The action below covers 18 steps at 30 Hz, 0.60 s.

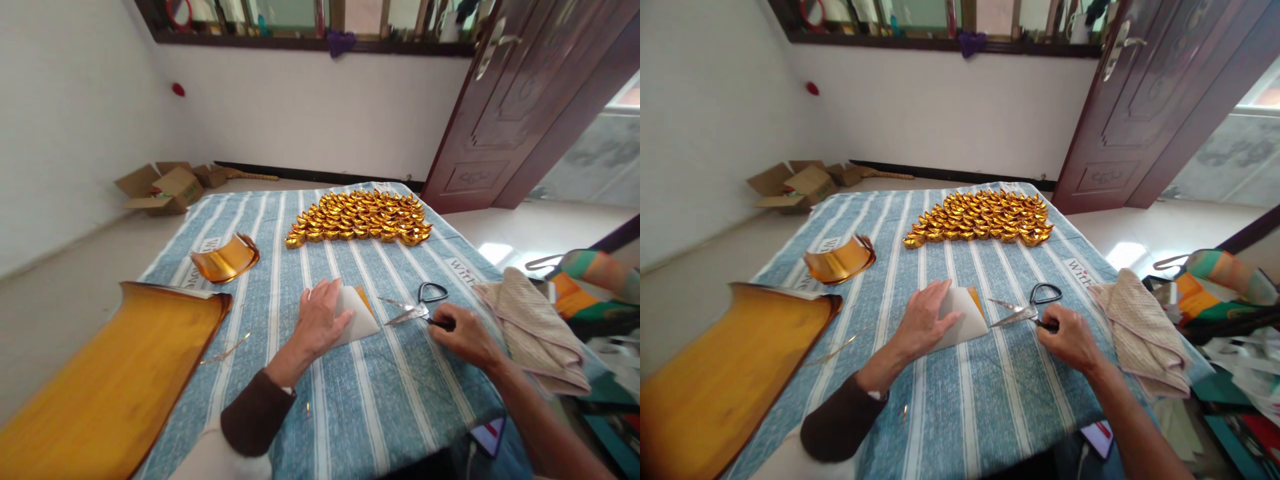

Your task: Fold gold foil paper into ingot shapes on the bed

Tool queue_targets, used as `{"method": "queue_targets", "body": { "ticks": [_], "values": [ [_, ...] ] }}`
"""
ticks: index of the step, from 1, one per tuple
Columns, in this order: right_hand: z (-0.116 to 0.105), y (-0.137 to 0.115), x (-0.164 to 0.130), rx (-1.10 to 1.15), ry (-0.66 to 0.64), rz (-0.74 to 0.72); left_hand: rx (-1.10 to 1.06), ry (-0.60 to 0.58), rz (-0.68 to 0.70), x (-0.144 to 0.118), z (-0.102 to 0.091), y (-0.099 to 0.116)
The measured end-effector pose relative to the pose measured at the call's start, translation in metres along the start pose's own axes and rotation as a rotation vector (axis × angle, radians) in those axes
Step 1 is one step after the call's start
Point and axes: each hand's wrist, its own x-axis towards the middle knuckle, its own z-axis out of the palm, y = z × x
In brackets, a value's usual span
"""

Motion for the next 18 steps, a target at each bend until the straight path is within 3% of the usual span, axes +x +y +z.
{"method": "queue_targets", "body": {
  "ticks": [8, 14, 18],
  "values": [
    [0.004, -0.002, 0.017, -0.051, -0.058, -0.186, -0.173, 0.025, 0.073, 0.013, -0.007, -0.004],
    [0.005, 0.003, 0.023, -0.048, -0.053, -0.207, -0.303, 0.059, 0.135, 0.01, -0.007, -0.007],
    [0.008, 0.006, 0.024, -0.058, -0.103, -0.237, -0.277, 0.07, 0.187, 0.012, -0.005, -0.01]
  ]
}}
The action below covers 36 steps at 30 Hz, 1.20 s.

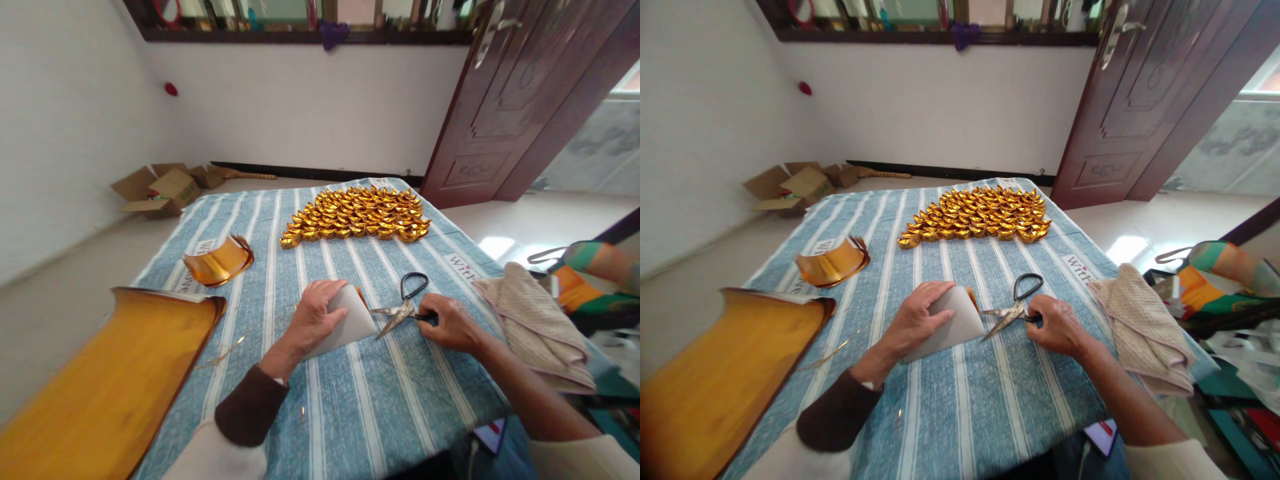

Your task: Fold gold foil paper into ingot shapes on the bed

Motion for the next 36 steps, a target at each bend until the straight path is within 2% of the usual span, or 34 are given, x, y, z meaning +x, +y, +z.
{"method": "queue_targets", "body": {
  "ticks": [4, 7, 12, 15, 17, 22, 28, 32, 36],
  "values": [
    [0.001, -0.001, 0.001, -0.023, -0.041, -0.08, 0.214, 0.033, 0.057, -0.003, 0.005, -0.001],
    [0.0, -0.002, 0.002, -0.048, -0.05, -0.117, 0.365, 0.045, 0.107, -0.014, 0.01, 0.004],
    [0.0, -0.001, 0.0, -0.063, -0.04, -0.184, 0.36, -0.124, 0.308, -0.039, 0.018, 0.011],
    [0.001, -0.002, -0.001, -0.071, -0.042, -0.196, 0.339, -0.215, 0.29, -0.046, 0.021, 0.01],
    [0.002, -0.004, -0.002, -0.074, -0.042, -0.21, 0.347, -0.235, 0.268, -0.046, 0.023, 0.008],
    [0.007, -0.007, 0.003, -0.055, -0.004, -0.223, 0.39, -0.198, 0.304, -0.036, 0.027, 0.001],
    [0.016, 0.004, 0.028, -0.054, 0.051, -0.214, 0.435, -0.129, 0.332, -0.004, 0.032, -0.014],
    [0.021, 0.011, 0.043, -0.116, 0.12, -0.265, 0.422, -0.155, 0.319, 0.011, 0.035, -0.025],
    [0.023, 0.009, 0.044, -0.182, 0.159, -0.345, 0.369, -0.2, 0.312, 0.018, 0.035, -0.033]
  ]
}}
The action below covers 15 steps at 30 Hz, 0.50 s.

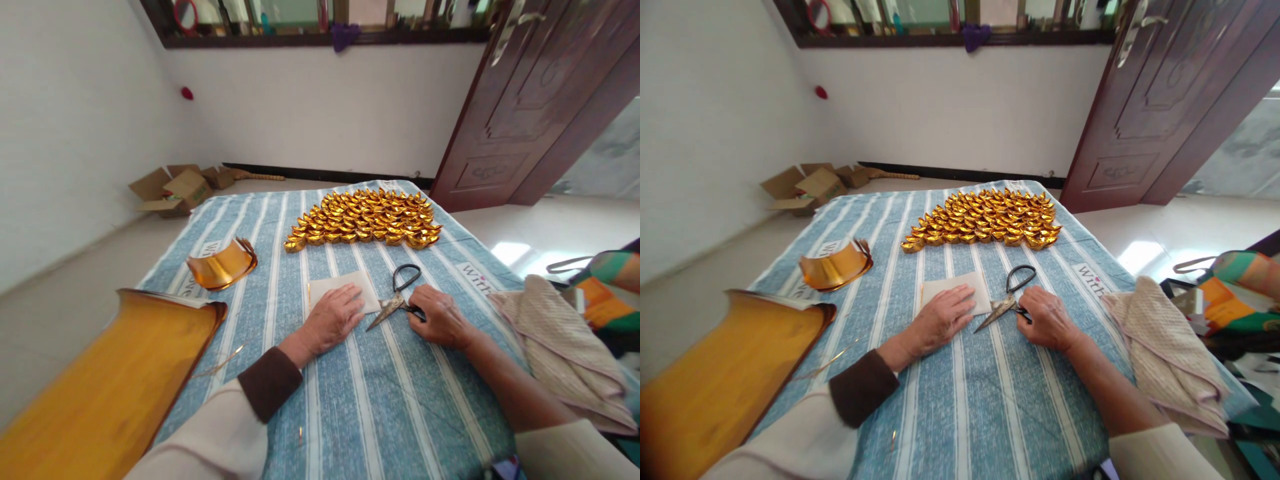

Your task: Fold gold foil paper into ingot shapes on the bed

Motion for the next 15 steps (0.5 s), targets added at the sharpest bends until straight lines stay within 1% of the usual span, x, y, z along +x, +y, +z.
{"method": "queue_targets", "body": {
  "ticks": [2, 4, 6, 8, 10, 12, 15],
  "values": [
    [-0.001, -0.003, -0.001, -0.045, 0.014, -0.03, 0.001, -0.056, 0.001, 0.003, -0.004, -0.001],
    [-0.002, -0.006, -0.003, -0.09, 0.016, -0.05, 0.02, -0.146, -0.016, 0.007, -0.01, 0.001],
    [-0.002, -0.009, -0.003, -0.125, 0.011, -0.066, 0.031, -0.21, -0.037, 0.012, -0.017, 0.004],
    [-0.002, -0.009, -0.004, -0.151, 0.012, -0.082, 0.033, -0.215, -0.046, 0.017, -0.02, 0.005],
    [-0.001, -0.01, -0.005, -0.175, 0.022, -0.094, 0.049, -0.183, -0.057, 0.02, -0.018, 0.005],
    [0.0, -0.01, -0.005, -0.191, 0.035, -0.108, 0.074, -0.171, -0.071, 0.02, -0.012, 0.002],
    [0.001, -0.01, -0.006, -0.206, 0.052, -0.124, 0.083, -0.214, -0.098, 0.016, 0.0, -0.003]
  ]
}}
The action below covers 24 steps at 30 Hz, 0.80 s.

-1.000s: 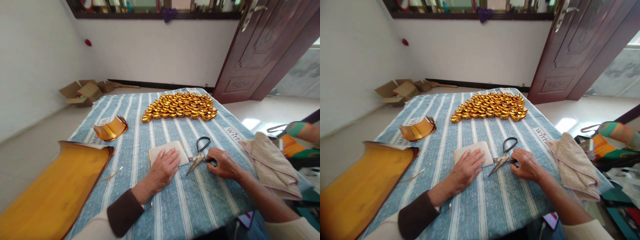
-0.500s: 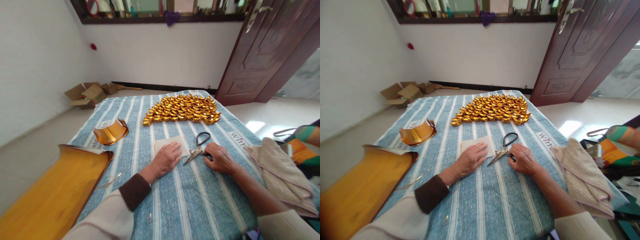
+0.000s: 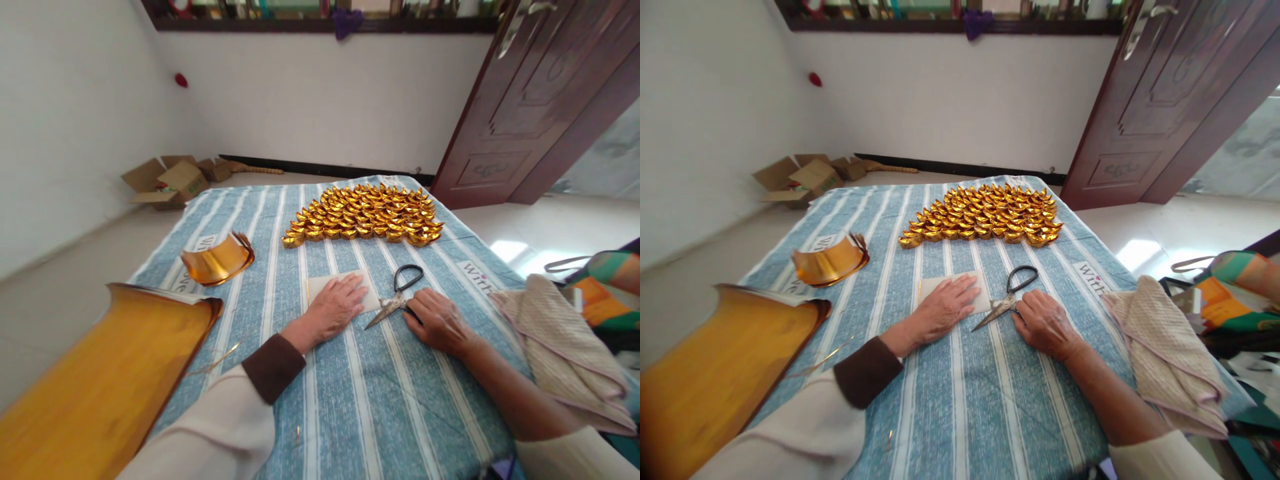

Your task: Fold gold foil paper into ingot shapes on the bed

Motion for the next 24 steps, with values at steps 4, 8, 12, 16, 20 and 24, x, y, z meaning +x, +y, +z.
{"method": "queue_targets", "body": {
  "ticks": [4, 8, 12, 16, 20, 24],
  "values": [
    [-0.0007, -0.0009, 0.0009, -0.002, -0.006, 0.001, -0.029, -0.03, -0.02, -0.0032, 0.0079, -0.0022],
    [-0.0025, -0.0013, 0.0011, -0.015, -0.026, -0.022, -0.055, -0.059, -0.034, -0.0028, 0.0031, 0.0],
    [-0.005, -0.0018, -0.002, -0.028, -0.045, -0.054, -0.071, -0.082, -0.045, -0.0021, -0.0002, 0.0021],
    [-0.0066, -0.0023, -0.0051, -0.011, -0.028, -0.062, -0.075, -0.077, -0.051, -0.0022, 0.0012, 0.0023],
    [-0.006, -0.0017, -0.0049, -0.036, -0.018, -0.067, -0.079, -0.071, -0.047, -0.0019, 0.0019, 0.002],
    [-0.005, -0.0003, -0.0039, -0.039, -0.027, -0.081, -0.085, -0.078, -0.052, -0.0016, 0.0, 0.0025]
  ]
}}
